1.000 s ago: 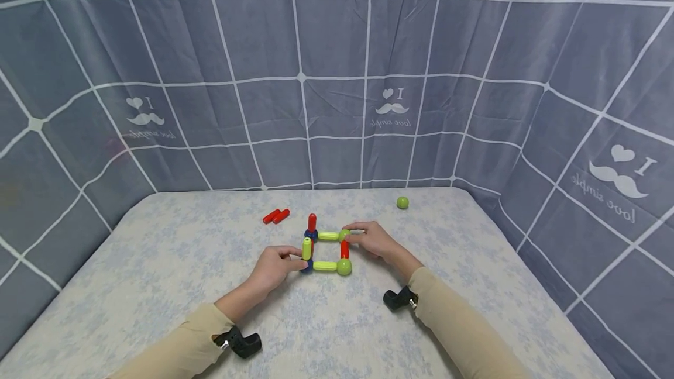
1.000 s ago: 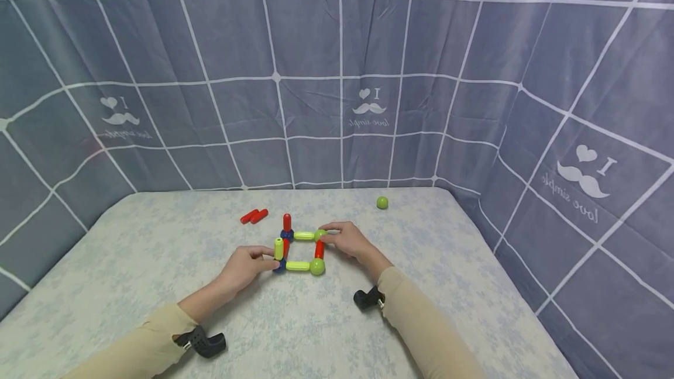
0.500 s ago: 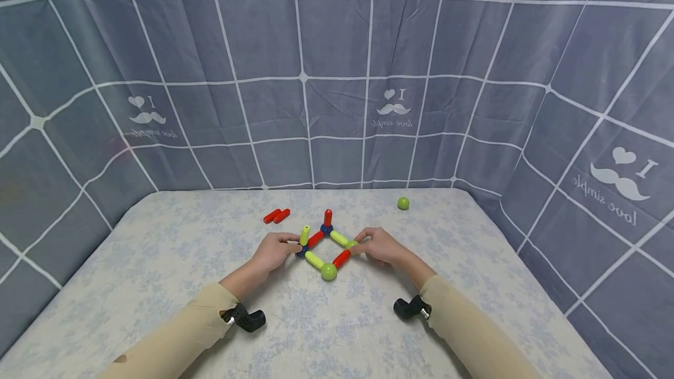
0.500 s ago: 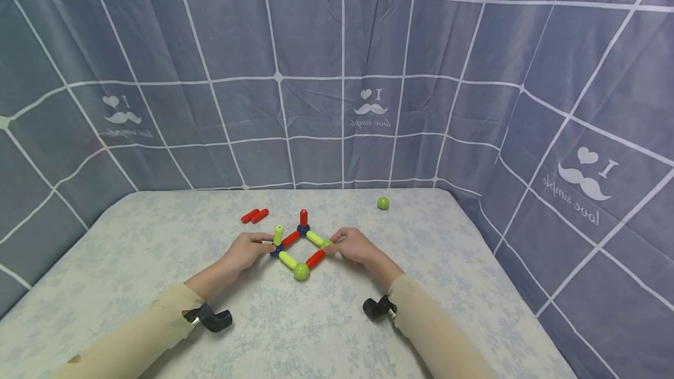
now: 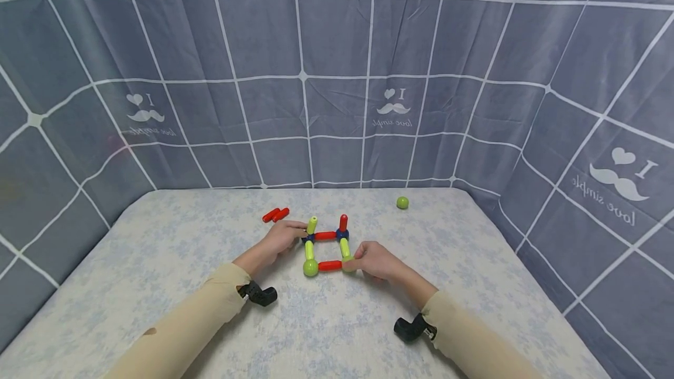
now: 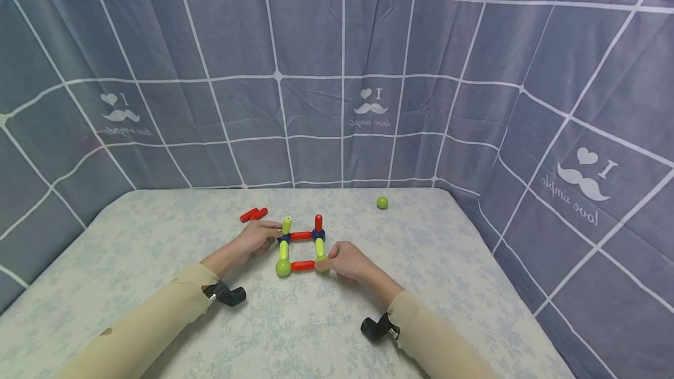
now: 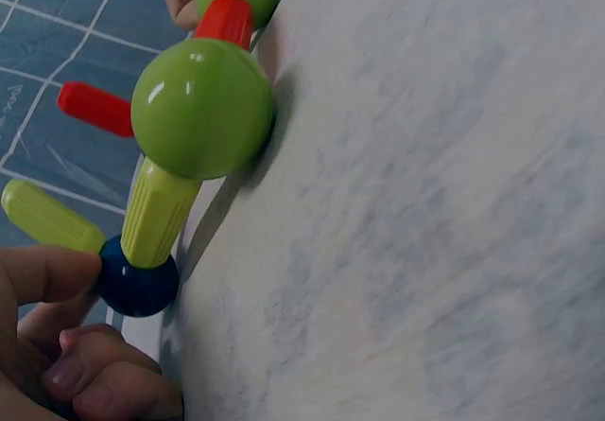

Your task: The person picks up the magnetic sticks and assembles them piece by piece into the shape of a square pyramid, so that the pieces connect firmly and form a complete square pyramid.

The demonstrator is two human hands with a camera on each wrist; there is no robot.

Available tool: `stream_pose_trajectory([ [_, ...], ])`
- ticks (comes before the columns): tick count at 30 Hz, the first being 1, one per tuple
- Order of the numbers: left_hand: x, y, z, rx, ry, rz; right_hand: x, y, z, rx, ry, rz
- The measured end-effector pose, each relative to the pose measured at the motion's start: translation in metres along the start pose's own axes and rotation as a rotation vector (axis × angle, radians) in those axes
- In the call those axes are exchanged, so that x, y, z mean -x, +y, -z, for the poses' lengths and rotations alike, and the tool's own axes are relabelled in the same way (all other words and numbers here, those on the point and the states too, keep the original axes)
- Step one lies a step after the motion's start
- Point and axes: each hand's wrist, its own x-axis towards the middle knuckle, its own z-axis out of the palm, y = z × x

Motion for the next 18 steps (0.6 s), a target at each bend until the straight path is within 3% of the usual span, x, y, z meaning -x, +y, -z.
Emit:
stream_pose_trajectory([
  [9, -0.004, -0.001, 0.001, 0.02, -0.035, 0.006, 0.002, 0.0, 0.002, -0.005, 0.064, -0.041],
  [13, -0.003, -0.002, 0.001, 0.031, -0.015, -0.007, -0.011, 0.001, 0.008, -0.094, 0.132, 0.001],
  [18, -0.003, -0.005, 0.001, 0.046, -0.008, -0.017, -0.033, -0.002, 0.013, -0.184, 0.128, 0.062],
])
